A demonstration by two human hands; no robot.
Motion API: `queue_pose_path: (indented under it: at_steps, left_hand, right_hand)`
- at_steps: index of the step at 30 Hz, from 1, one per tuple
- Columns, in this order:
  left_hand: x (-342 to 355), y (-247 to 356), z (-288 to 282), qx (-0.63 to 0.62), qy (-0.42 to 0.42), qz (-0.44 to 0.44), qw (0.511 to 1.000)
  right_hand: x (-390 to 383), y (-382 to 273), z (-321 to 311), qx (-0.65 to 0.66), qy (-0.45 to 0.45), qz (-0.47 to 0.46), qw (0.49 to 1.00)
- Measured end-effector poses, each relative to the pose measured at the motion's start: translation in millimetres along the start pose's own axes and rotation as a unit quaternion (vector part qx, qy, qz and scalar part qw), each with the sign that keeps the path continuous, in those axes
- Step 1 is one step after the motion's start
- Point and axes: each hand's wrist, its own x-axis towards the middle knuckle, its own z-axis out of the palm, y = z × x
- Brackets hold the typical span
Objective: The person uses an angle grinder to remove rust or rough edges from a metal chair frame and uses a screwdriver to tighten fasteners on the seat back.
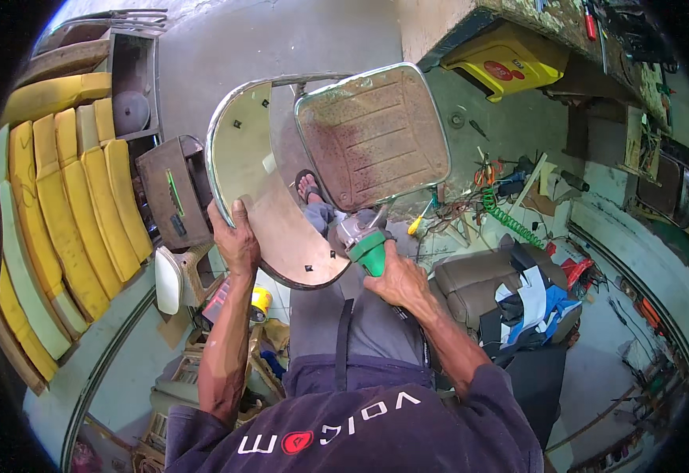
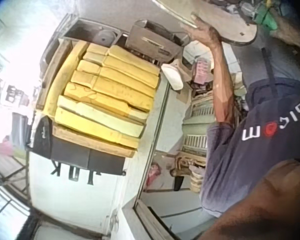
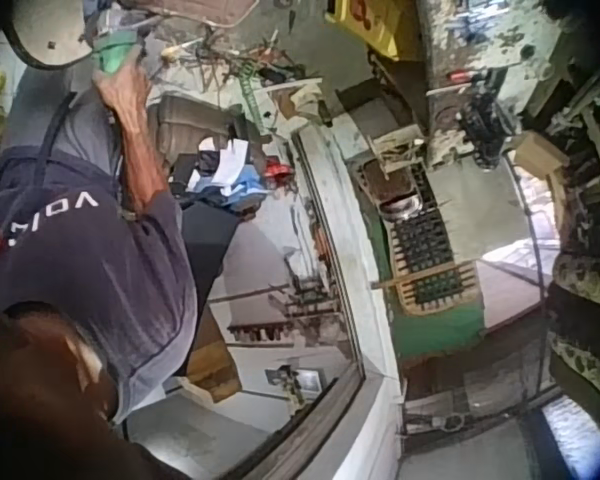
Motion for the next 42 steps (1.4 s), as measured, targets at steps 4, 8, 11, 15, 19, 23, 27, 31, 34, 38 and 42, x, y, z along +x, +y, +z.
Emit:
queue_pose_path:
  at_steps: [4,8,11,15,19,23,27,31,34,38,42]
  left_hand:
    - [0.1,-1.1,2.7,-0.020,0.002,0.008,1.000]
    - [-1.1,1.0,0.1,-0.017,-0.014,-0.021,1.000]
    - [-0.6,-1.0,0.2,-0.017,-0.012,-0.010,1.000]
    - [0.2,-0.6,0.8,-0.021,-0.012,0.000,1.000]
    - [0.9,-2.1,0.7,-0.022,-0.005,0.007,1.000]
    - [0.2,-3.4,1.5,-0.025,-0.008,0.006,1.000]
    - [0.8,0.4,0.5,-0.014,-0.003,0.014,1.000]
    - [1.1,-1.1,2.9,0.001,0.014,0.024,1.000]
    - [1.6,1.0,3.0,-0.020,0.004,0.023,1.000]
    - [2.0,2.6,1.5,-0.022,0.001,0.023,0.999]
    - [1.9,0.2,2.1,-0.019,-0.002,0.017,1.000]
  right_hand:
    - [0.7,-0.3,3.1,-0.011,0.006,-0.001,1.000]
    - [-0.9,0.1,2.4,-0.014,0.001,-0.006,1.000]
    - [1.6,1.8,3.2,-0.015,-0.005,-0.006,1.000]
    - [2.3,-1.3,1.4,-0.004,-0.005,0.004,1.000]
    - [2.6,-3.1,-0.8,-0.010,-0.011,0.000,1.000]
    - [-5.0,-7.5,-0.9,0.008,0.006,-0.010,1.000]
    - [-21.4,-24.3,-9.4,0.025,-0.021,-0.023,0.999]
    - [-26.5,-29.2,-6.6,0.023,-0.041,-0.040,0.998]
    - [-26.3,-31.4,-4.3,0.025,-0.054,-0.027,0.998]
    - [-27.7,-30.2,-3.5,0.029,-0.062,-0.017,0.998]
    - [-26.8,-27.9,-1.7,0.029,-0.073,-0.010,0.997]
